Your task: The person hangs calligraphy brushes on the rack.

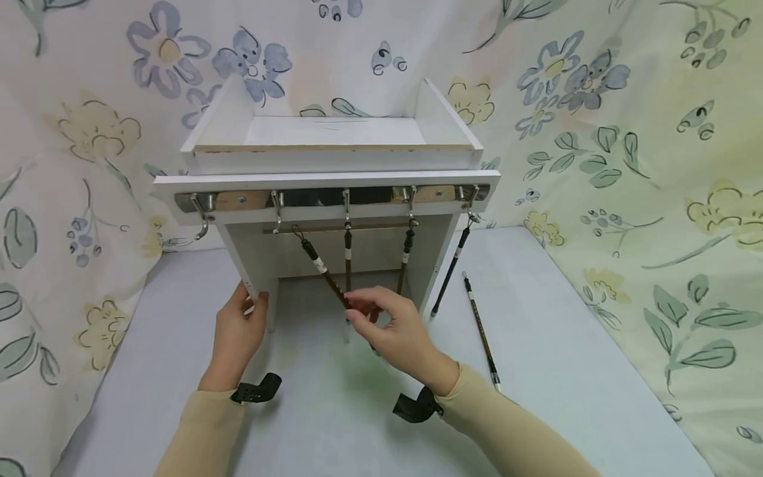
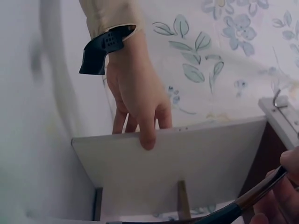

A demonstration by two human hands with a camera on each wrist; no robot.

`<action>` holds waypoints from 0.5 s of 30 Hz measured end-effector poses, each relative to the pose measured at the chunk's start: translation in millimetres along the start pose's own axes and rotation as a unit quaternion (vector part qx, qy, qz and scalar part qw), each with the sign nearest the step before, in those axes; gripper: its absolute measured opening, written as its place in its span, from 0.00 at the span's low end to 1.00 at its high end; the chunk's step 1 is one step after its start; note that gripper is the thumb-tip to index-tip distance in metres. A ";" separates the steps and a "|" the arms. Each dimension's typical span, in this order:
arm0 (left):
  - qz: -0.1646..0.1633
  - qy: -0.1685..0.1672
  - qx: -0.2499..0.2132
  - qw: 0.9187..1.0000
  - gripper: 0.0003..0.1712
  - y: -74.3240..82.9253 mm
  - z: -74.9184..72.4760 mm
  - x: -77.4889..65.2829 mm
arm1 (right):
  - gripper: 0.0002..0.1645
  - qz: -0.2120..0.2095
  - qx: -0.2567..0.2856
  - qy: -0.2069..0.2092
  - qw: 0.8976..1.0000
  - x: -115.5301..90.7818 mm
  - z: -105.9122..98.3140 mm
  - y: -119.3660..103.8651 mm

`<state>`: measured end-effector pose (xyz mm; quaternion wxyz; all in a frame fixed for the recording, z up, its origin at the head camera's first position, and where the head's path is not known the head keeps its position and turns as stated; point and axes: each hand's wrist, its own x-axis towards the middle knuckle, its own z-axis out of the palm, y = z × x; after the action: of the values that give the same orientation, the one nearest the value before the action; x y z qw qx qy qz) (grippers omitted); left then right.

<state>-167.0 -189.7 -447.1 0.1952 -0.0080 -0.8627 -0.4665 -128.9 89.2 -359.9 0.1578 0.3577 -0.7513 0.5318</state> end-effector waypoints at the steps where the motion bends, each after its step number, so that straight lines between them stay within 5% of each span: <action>1: -0.001 0.000 0.000 1.000 0.26 -0.2 0.2 -0.1 | 0.13 0.003 0.000 -0.003 1.000 0.5 2.0 2.8; 15: -0.014 0.000 0.007 1.000 0.26 0.5 1.6 0.1 | 0.13 0.005 0.008 -0.024 1.000 5.2 13.3 13.4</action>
<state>-167.5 -188.1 -447.5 0.1887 0.0053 -0.8659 -0.4632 -140.1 77.6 -370.9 0.1340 0.3681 -0.7522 0.5298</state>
